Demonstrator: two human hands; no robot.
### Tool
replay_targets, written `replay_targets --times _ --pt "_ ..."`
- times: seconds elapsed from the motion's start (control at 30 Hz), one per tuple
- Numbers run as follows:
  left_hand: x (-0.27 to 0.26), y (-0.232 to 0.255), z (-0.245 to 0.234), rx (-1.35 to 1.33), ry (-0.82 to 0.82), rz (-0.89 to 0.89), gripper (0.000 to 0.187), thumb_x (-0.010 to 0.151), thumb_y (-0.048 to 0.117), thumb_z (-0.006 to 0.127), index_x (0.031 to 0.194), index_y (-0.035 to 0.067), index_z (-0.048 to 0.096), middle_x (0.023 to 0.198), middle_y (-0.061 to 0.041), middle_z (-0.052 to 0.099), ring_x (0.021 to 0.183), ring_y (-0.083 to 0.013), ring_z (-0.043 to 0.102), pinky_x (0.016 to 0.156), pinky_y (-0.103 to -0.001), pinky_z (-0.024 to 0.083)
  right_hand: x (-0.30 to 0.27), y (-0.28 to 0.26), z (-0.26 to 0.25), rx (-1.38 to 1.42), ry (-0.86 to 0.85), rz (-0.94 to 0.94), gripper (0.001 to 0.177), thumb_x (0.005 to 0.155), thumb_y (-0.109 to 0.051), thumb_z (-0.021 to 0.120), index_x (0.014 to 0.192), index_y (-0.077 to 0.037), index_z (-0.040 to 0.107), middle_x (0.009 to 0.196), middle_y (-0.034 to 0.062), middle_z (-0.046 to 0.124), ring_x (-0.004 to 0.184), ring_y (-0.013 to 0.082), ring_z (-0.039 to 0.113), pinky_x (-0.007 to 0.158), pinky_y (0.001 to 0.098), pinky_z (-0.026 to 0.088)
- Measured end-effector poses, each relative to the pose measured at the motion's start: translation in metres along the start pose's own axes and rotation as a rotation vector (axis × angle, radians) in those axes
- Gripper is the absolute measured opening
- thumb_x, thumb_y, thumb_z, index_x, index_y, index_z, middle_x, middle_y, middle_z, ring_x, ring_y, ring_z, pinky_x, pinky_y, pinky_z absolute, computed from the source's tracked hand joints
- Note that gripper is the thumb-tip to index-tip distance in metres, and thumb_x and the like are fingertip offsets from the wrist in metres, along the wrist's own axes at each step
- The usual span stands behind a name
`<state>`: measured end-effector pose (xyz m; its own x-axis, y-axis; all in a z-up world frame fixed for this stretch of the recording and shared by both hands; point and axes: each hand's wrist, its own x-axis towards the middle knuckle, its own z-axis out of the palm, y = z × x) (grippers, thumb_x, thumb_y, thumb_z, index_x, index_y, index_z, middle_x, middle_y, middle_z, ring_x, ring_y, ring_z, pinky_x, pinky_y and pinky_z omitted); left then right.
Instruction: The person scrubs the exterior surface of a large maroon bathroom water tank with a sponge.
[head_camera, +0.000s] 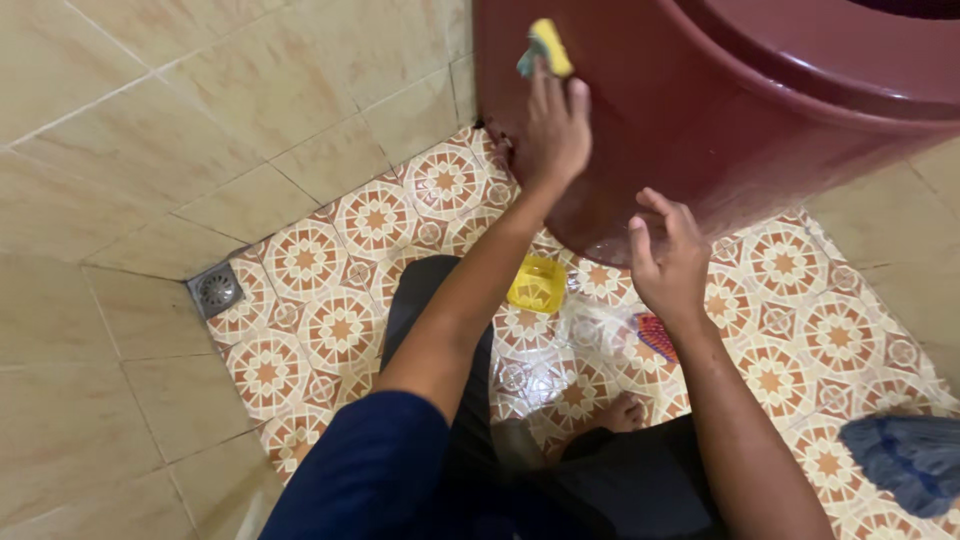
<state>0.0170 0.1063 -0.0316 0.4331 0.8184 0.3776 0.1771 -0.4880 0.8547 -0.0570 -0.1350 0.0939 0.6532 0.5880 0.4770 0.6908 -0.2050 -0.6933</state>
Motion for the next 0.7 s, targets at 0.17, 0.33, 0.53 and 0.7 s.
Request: replay_targets --times 0.17,0.33,0.53,0.7 --pt "0.061 -0.037 -0.006 -0.241 -0.200 -0.698 0.075 0.108 0.061 0.022 0.153 0.004 0.040 0.156 -0.018 0.040 0.145 -0.0390 0.043 0.120 -0.054 0.035 0.000 0.008 0.018 -0.125 -0.069 -0.081 0.031 0.102 -0.007 0.064 0.131 0.004 0.062 0.122 0.0203 0.069 0.111 0.0341 0.071 0.097 0.0408 0.056" --pt "0.052 0.020 -0.027 -0.306 -0.085 -0.301 0.078 0.103 0.059 0.015 0.155 0.007 0.042 0.155 -0.020 0.046 0.142 -0.0390 0.046 0.117 -0.052 0.034 -0.001 0.013 0.018 -0.144 -0.104 0.047 0.032 0.099 -0.010 0.064 0.129 0.003 0.063 0.119 0.0193 0.070 0.099 0.0306 0.072 0.084 0.0382 0.058" --pt "0.075 0.041 -0.017 -0.360 0.094 0.355 0.072 0.116 0.057 0.024 0.166 0.005 0.022 0.177 -0.017 0.017 0.164 -0.0370 0.017 0.139 -0.048 0.015 0.002 0.021 0.026 -0.111 -0.100 0.103 0.033 0.099 -0.009 0.063 0.130 0.002 0.063 0.117 0.0185 0.070 0.095 0.0273 0.073 0.075 0.0356 0.060" --pt "0.108 -0.067 0.011 -0.079 -0.141 -0.455 0.080 0.106 0.065 0.015 0.155 0.012 0.050 0.157 -0.015 0.056 0.144 -0.0338 0.053 0.122 -0.046 0.038 -0.007 0.019 0.023 -0.142 -0.113 0.099 0.034 0.099 -0.010 0.063 0.131 0.000 0.064 0.113 0.0171 0.071 0.093 0.0252 0.074 0.076 0.0353 0.062"
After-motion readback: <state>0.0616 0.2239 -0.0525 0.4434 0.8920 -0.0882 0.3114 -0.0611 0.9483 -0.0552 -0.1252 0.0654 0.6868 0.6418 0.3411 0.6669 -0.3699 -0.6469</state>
